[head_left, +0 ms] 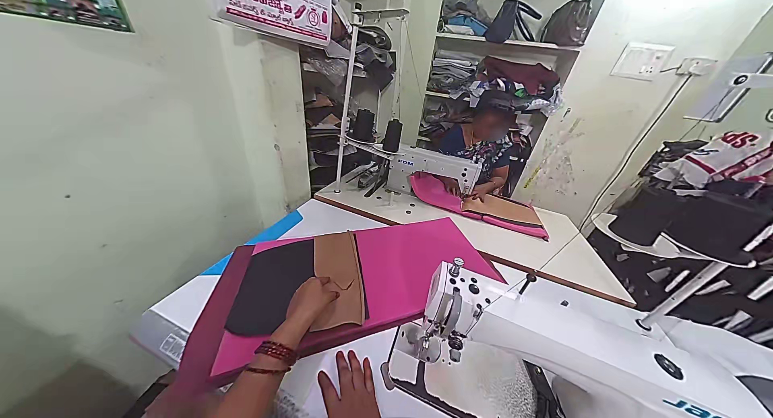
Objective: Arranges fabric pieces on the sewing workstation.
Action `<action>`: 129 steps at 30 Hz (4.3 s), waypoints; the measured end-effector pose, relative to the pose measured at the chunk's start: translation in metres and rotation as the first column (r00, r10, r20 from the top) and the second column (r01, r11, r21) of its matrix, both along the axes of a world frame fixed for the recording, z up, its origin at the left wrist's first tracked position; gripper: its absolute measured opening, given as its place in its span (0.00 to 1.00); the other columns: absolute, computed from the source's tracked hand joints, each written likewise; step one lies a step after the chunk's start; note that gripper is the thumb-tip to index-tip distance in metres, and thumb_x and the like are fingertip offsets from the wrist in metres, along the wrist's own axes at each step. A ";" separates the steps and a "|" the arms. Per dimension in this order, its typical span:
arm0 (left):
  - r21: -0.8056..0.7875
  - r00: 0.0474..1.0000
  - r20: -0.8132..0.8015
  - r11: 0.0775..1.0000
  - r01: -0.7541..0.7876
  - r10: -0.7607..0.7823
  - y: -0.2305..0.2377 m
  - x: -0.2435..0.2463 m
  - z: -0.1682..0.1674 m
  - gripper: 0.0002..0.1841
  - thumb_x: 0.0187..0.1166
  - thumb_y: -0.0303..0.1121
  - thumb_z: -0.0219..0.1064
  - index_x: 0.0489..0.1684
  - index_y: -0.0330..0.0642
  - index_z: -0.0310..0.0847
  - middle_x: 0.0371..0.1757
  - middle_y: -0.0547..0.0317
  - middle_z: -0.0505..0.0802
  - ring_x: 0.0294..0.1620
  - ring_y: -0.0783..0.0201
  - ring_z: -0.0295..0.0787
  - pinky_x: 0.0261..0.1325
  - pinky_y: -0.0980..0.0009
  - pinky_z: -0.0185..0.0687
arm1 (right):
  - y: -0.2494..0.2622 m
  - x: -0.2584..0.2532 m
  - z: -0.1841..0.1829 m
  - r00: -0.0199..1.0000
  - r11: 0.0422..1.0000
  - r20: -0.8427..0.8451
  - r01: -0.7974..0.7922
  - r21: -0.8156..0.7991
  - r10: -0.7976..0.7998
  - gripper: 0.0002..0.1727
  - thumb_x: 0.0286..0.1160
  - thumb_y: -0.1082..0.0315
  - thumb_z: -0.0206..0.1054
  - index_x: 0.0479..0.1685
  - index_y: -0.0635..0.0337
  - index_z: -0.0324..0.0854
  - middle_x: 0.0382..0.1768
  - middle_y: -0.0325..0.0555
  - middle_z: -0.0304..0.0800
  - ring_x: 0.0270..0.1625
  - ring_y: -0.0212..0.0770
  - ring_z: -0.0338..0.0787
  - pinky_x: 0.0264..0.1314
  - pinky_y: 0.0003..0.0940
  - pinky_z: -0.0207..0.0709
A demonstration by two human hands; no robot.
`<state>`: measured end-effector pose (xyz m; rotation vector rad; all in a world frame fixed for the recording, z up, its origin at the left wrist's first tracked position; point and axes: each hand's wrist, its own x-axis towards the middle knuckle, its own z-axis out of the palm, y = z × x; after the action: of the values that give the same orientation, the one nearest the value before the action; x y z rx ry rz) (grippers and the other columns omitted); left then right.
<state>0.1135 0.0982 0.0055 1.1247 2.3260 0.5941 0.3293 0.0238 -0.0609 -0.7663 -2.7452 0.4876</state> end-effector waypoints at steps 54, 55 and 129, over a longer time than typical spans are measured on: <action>-0.026 0.899 -0.299 0.944 0.328 -0.321 0.077 -0.013 -0.025 0.34 0.87 0.58 0.54 0.92 0.57 0.61 0.95 0.59 0.59 0.97 0.42 0.39 0.86 0.24 0.19 | 0.106 -0.004 0.011 0.789 0.909 -0.451 0.351 -0.227 -0.417 0.18 0.73 0.84 0.57 0.50 0.67 0.93 0.55 0.58 0.95 0.64 0.60 0.91 0.75 0.56 0.75; -0.022 0.899 -0.297 0.943 0.331 -0.322 0.077 -0.014 -0.025 0.34 0.87 0.58 0.54 0.92 0.57 0.60 0.95 0.59 0.59 0.97 0.42 0.38 0.86 0.24 0.18 | 0.106 -0.004 0.010 0.814 0.923 -0.435 0.337 -0.184 -0.384 0.17 0.72 0.83 0.58 0.49 0.66 0.94 0.55 0.56 0.96 0.65 0.60 0.90 0.74 0.58 0.76; 0.262 0.886 -0.393 0.894 0.364 -0.246 -0.085 -0.248 -0.073 0.39 0.85 0.59 0.38 0.85 0.40 0.69 0.89 0.44 0.70 0.91 0.28 0.54 0.82 0.18 0.33 | 0.047 -0.203 0.136 0.721 0.983 0.692 0.147 -0.107 -0.033 0.33 0.84 0.69 0.61 0.84 0.79 0.59 0.75 0.75 0.75 0.80 0.66 0.76 0.79 0.61 0.69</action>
<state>-0.1344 0.0130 -0.0678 1.8558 2.3046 0.7256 0.1263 0.0708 0.0753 -1.3534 -3.3446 0.4655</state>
